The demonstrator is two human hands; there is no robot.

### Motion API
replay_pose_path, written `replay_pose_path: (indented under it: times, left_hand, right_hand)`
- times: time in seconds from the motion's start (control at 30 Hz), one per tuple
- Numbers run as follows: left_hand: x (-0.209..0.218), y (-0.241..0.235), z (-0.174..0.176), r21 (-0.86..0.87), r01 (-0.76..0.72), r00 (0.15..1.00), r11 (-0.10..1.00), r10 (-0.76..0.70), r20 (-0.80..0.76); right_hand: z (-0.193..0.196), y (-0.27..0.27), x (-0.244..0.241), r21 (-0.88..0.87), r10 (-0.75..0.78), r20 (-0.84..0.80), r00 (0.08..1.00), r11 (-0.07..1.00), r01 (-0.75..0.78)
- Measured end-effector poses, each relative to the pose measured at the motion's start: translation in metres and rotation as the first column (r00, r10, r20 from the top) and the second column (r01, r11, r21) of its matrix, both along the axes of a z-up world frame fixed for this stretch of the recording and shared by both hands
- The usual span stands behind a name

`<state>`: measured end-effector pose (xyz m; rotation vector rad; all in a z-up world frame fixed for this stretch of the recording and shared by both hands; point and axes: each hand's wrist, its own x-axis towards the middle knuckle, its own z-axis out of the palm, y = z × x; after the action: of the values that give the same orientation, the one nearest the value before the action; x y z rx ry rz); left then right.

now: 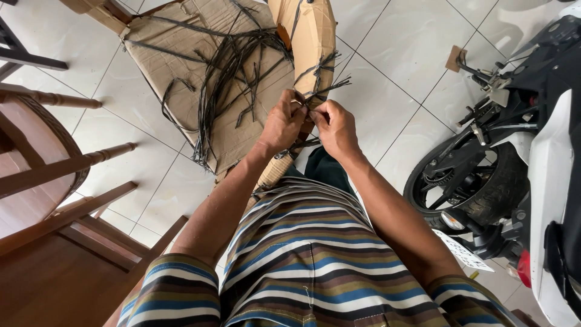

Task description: Wrapping a wooden chair frame with protective cardboard and securing it with plastic ties.

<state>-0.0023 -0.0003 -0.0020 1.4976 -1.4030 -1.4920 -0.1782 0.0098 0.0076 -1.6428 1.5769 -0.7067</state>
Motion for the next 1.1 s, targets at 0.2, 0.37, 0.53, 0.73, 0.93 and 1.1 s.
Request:
replay_pose_path:
  times: [0.2,0.37,0.53,0.73,0.93,1.1]
  left_hand:
    - [-0.008,0.014,0.016,-0.120,0.059,0.984,0.991,-0.038,0.176]
    - [-0.014,0.021,0.012,-0.292,0.177,0.946,0.940,-0.081,0.314]
    - [-0.009,0.018,0.012,-0.367,0.141,0.952,0.920,-0.025,0.305]
    - [-0.007,0.018,0.006,-0.456,0.256,0.897,0.853,-0.033,0.441]
    - [-0.007,0.018,-0.030,-0.526,0.161,0.926,0.835,0.056,0.372]
    - [-0.005,0.021,-0.037,-0.730,0.247,0.840,0.637,0.235,0.490]
  right_hand:
    - [0.007,0.006,0.015,-0.058,-0.091,-0.066,0.994,0.994,0.087]
    - [0.013,0.010,0.020,-0.178,-0.095,-0.063,0.994,0.981,0.082]
    - [0.019,0.014,0.022,-0.300,0.003,-0.115,0.993,0.953,-0.037]
    - [0.005,0.013,0.012,-0.190,0.035,-0.246,0.969,0.978,-0.084]
    - [-0.003,0.000,-0.003,0.147,0.074,-0.055,0.996,0.987,-0.065]
    - [0.007,-0.007,-0.001,0.344,-0.015,0.061,0.998,0.939,-0.007]
